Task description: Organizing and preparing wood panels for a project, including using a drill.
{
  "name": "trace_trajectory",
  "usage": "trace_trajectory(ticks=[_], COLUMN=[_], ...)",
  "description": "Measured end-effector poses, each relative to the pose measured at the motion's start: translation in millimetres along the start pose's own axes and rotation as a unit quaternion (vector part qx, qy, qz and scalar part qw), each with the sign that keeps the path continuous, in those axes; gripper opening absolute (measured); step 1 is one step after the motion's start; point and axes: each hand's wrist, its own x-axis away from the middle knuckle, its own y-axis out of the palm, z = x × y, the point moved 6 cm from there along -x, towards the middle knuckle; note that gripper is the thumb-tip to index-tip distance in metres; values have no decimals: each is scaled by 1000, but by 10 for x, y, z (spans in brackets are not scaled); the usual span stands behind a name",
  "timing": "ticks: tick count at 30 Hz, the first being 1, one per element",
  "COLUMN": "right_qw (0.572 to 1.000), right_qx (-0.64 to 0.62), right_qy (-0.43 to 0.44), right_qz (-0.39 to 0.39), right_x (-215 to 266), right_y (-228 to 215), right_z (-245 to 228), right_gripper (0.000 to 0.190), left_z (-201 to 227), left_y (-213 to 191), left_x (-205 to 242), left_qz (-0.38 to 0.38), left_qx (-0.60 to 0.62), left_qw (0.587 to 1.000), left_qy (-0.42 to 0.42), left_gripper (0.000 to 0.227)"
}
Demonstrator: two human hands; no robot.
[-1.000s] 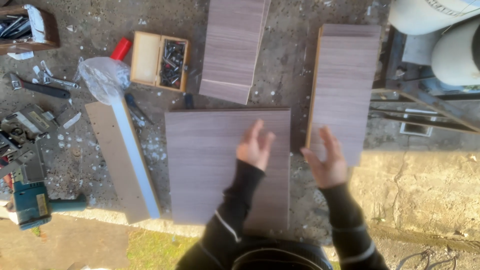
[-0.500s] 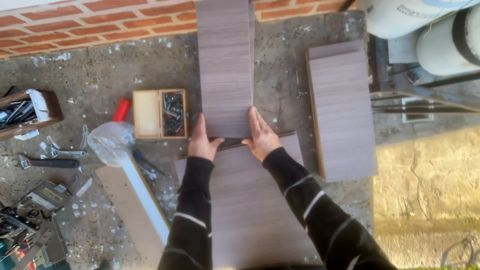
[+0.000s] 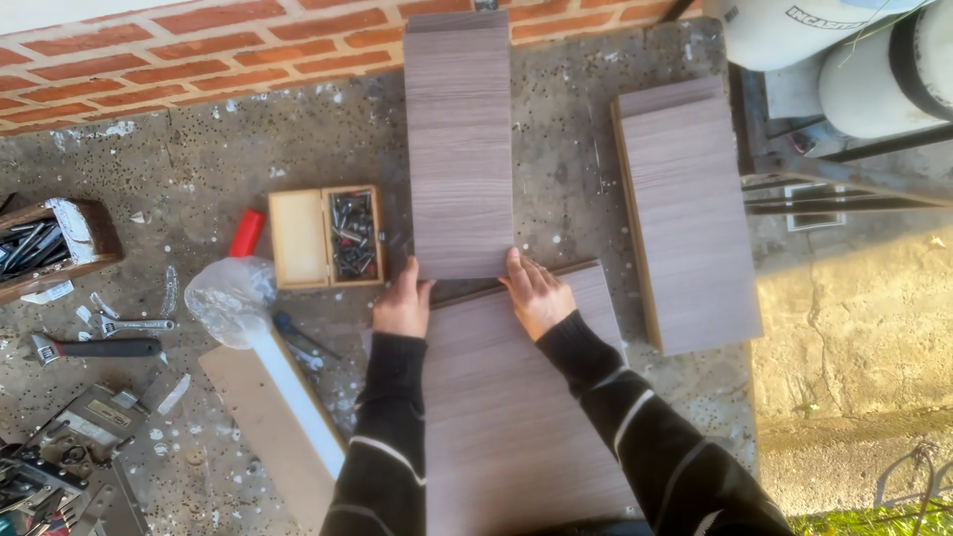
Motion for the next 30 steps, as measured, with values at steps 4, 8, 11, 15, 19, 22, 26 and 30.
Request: trace_trajectory(ticks=[4, 8, 11, 15, 19, 22, 26, 30], right_qw=[998, 946, 926, 855, 680, 709, 795, 819], right_qx=[-20, -211, -228, -306, -503, -546, -440, -368], right_qy=[32, 245, 301, 418, 532, 442, 418, 440], right_qz=[-53, -1, -13, 28, -21, -64, 8, 22], right_x=[4, -141, 41, -53, 46, 144, 842, 1205], right_y=[82, -136, 91, -26, -370, -740, -1184, -1656], right_z=[37, 82, 157, 374, 415, 543, 1003, 1454], right_gripper=[44, 66, 49, 46, 50, 47, 52, 50], left_z=[195, 67, 201, 416, 492, 1089, 1918, 2664], left_y=[-260, -78, -129, -288, 93, 56, 209, 496], left_x=[-103, -73, -67, -43, 321, 214, 368, 519], left_qz=[-4, 21, 115, 80, -10, -82, -194, -270], left_qx=[44, 239, 275, 314, 570, 711, 729, 649], left_qw=[998, 954, 953, 929, 716, 598, 579, 622], left_qy=[-49, -180, -59, -181, -402, -362, -309, -345], left_gripper=[60, 52, 44, 37, 41, 51, 56, 53])
